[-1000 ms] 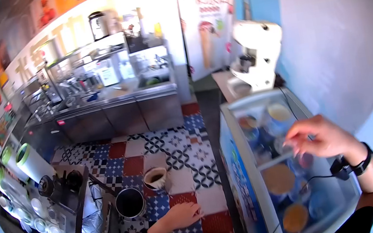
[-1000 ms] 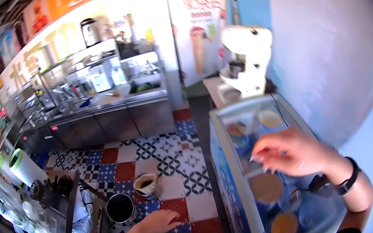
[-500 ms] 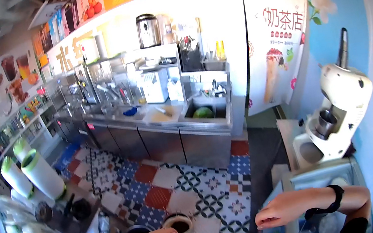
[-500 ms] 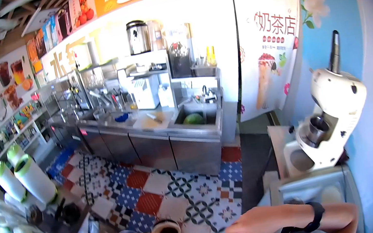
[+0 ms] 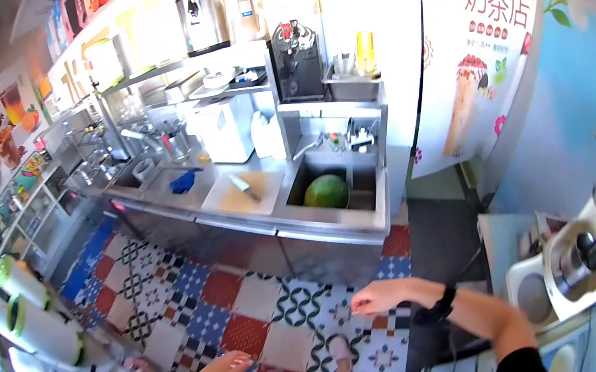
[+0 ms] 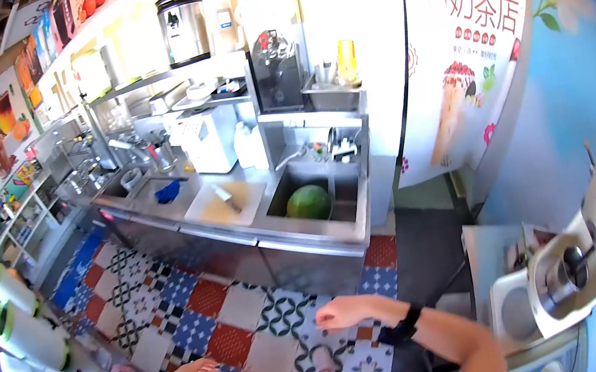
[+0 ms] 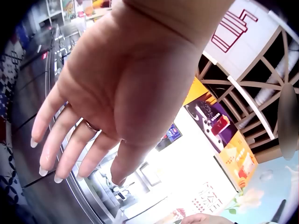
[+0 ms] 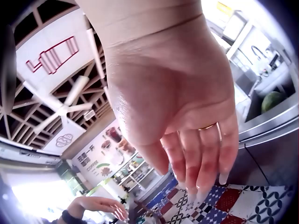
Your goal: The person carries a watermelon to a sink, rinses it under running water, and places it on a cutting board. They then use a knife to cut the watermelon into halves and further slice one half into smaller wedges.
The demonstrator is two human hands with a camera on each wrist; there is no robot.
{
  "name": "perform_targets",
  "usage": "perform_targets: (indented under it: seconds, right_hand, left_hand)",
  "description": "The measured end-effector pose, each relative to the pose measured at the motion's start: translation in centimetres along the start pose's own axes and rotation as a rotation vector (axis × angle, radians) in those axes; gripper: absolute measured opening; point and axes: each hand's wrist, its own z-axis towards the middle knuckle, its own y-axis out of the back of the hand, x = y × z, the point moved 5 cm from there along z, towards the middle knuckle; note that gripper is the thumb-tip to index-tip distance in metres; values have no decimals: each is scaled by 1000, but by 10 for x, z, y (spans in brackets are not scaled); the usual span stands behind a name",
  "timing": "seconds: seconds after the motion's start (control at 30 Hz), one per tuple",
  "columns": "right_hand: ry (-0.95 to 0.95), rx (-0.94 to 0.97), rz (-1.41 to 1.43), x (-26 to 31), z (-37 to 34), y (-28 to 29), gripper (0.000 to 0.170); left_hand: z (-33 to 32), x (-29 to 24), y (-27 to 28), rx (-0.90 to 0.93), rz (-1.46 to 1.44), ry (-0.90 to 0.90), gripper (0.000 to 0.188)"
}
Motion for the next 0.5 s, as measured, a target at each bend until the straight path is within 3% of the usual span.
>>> perform_targets:
  seconds: [0.07, 0.13, 0.17, 0.2, 0.23, 0.3, 0.4, 0.5]
  right_hand:
    - [-63, -132, 307, -78, 53, 33, 22]
    - [-116, -311, 635, -147, 98, 67, 20]
    - [-177, -411, 805, -181, 115, 82, 19]
    - [-236, -514, 974, -217, 133, 95, 18]
    - [-297, -622, 1140, -247, 148, 110, 17]
    - [-315, -688, 1286, -286, 166, 147, 16]
    - [-210, -849, 1464, -356, 181, 202, 14]
    - [-152, -992, 1572, -406, 191, 266, 16]
  left_hand:
    - [89, 0, 22, -37, -70, -31, 28]
    - [216, 17, 36, -231, 491, -346, 27]
    - [246, 0, 36, -310, 768, -478, 27]
    - [278, -7, 35, -406, 602, -324, 27]
    - [313, -62, 31, -500, 447, -166, 28]
    - [386, -89, -13, -317, -106, -235, 24]
    - [460, -122, -77, 9, -94, -396, 23]
    - [509, -136, -90, 173, 23, -517, 22]
